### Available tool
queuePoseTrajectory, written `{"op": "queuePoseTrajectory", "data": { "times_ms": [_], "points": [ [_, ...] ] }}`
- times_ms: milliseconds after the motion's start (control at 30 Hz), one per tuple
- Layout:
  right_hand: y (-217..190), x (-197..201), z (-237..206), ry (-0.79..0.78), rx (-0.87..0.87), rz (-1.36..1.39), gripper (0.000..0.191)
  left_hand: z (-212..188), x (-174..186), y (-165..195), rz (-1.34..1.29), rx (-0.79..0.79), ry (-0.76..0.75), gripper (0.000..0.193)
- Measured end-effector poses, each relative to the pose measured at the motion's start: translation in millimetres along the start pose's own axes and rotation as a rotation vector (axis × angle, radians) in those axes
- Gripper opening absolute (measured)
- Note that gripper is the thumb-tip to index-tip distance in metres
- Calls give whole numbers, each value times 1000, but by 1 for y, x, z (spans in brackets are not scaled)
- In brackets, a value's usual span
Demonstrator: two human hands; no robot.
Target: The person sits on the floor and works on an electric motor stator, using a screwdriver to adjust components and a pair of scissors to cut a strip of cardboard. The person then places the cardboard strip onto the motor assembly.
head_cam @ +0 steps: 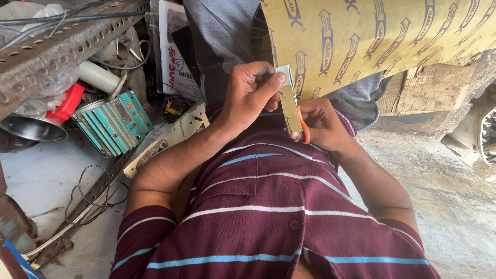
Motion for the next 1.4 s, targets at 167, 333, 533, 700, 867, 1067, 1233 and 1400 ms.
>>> {"op": "queuePoseTrajectory", "data": {
  "times_ms": [167, 333, 533, 700, 867, 1067, 1233, 1400],
  "points": [
    [-5, -1, 3, 5, 54, 39, 28, -2, -6, -5, -36, 14, -9, 25],
    [4, 5, 2, 26, 17, 33, 26, -2, -3, -1, 74, 54, -11, 26],
    [12, 11, -2, 5, 11, -14, 24, 13, -1, 46, 617, -132, -71, 26],
    [18, 11, -2, -20, 22, -30, 24, 16, 1, 65, 600, -199, -98, 30],
    [20, 8, -2, -58, 79, 54, 35, 16, 0, 59, 532, -198, -53, 29],
    [17, 7, -1, -48, 84, 37, 39, 13, 3, 51, 493, -183, 0, 30],
    [13, 4, 1, -48, 80, 55, 33, 13, 4, 46, 440, -190, 14, 31],
    [19, 8, 0, -20, 34, 55, 29, 14, 8, 35, 360, -169, 22, 31]
  ]
}}
Point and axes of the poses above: each hand's wrist, its own z-axis towards the middle knuckle, its own x-axis out of the back of the hand, y = z × x, the point moved 10 cm from there along z, towards the middle knuckle, and after that the axes turned 11 degrees about -y, right-handed, at the moved point
